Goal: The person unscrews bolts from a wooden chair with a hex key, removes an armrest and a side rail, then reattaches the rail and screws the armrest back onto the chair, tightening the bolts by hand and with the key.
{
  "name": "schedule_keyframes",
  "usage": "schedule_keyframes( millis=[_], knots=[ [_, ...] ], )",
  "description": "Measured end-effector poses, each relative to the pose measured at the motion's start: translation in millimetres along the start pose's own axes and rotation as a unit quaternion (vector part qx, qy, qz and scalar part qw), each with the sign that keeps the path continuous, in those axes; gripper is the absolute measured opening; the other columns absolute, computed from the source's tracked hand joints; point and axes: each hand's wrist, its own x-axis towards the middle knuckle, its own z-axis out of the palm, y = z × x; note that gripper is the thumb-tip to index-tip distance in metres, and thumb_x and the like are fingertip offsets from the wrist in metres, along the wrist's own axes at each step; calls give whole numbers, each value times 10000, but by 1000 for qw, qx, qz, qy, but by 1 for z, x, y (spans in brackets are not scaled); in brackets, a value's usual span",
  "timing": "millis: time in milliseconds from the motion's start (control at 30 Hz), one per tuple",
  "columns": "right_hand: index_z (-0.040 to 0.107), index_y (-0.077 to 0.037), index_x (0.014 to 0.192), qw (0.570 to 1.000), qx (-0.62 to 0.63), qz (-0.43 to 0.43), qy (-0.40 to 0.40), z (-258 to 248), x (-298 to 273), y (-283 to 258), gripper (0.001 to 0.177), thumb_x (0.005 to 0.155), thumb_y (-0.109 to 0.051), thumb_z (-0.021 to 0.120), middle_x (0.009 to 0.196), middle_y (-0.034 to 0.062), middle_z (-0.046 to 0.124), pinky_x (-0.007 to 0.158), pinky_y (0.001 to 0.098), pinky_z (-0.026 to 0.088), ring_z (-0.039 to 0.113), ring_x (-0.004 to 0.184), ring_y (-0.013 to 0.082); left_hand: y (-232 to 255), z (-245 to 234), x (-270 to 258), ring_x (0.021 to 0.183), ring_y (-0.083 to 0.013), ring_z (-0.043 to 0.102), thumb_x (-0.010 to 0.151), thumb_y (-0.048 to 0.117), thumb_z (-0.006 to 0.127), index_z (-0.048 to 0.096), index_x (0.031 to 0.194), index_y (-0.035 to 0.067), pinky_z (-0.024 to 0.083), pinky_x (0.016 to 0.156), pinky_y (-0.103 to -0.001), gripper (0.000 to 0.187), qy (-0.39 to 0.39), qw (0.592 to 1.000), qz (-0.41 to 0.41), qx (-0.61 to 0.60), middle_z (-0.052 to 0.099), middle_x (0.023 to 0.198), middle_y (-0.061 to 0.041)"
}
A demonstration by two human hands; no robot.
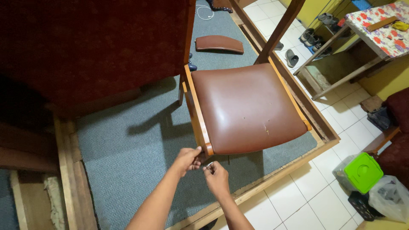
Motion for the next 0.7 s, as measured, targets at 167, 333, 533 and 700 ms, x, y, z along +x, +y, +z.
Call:
schedule_keyframes(
  millis=[167, 333, 533, 700],
  knots=[
    [607, 18, 797, 1000, -4, -5, 7, 1, 0, 0, 232, 850, -146, 763, 667, 138, 649, 618, 361, 515, 573, 606, 183, -2, 2, 3, 585, -118, 598, 930, 177, 697, 655, 872, 30, 517, 511, -269, 163, -23, 997, 71, -6, 659, 729, -59],
    [611, 10, 803, 1000, -18, 0, 0, 0, -1, 1, 222, 845, -150, 759, 670, 130, 654, 626, 353, 521, 606, 601, 186, 2, 4, -1, 604, -113, 611, 908, 119, 703, 679, 902, 53, 511, 544, -259, 70, 4, 994, 108, -11, 668, 745, -41],
    [627, 11, 810, 1000, -8, -12, 8, -1, -1, 5, 203, 835, -145, 755, 677, 127, 669, 625, 357, 522, 613, 600, 192, -5, 5, 0, 589, -126, 596, 960, 178, 682, 642, 876, 42, 536, 544, -270, 165, -25, 997, 46, -55, 624, 713, -45],
    [637, 11, 803, 1000, -5, -2, 4, -4, -1, 6, 207, 837, -153, 760, 670, 121, 673, 626, 345, 524, 608, 601, 176, -4, 2, 0, 597, -126, 604, 926, 101, 698, 656, 899, 41, 538, 550, -276, 78, -15, 995, 73, -63, 626, 727, -40]
  ],
)
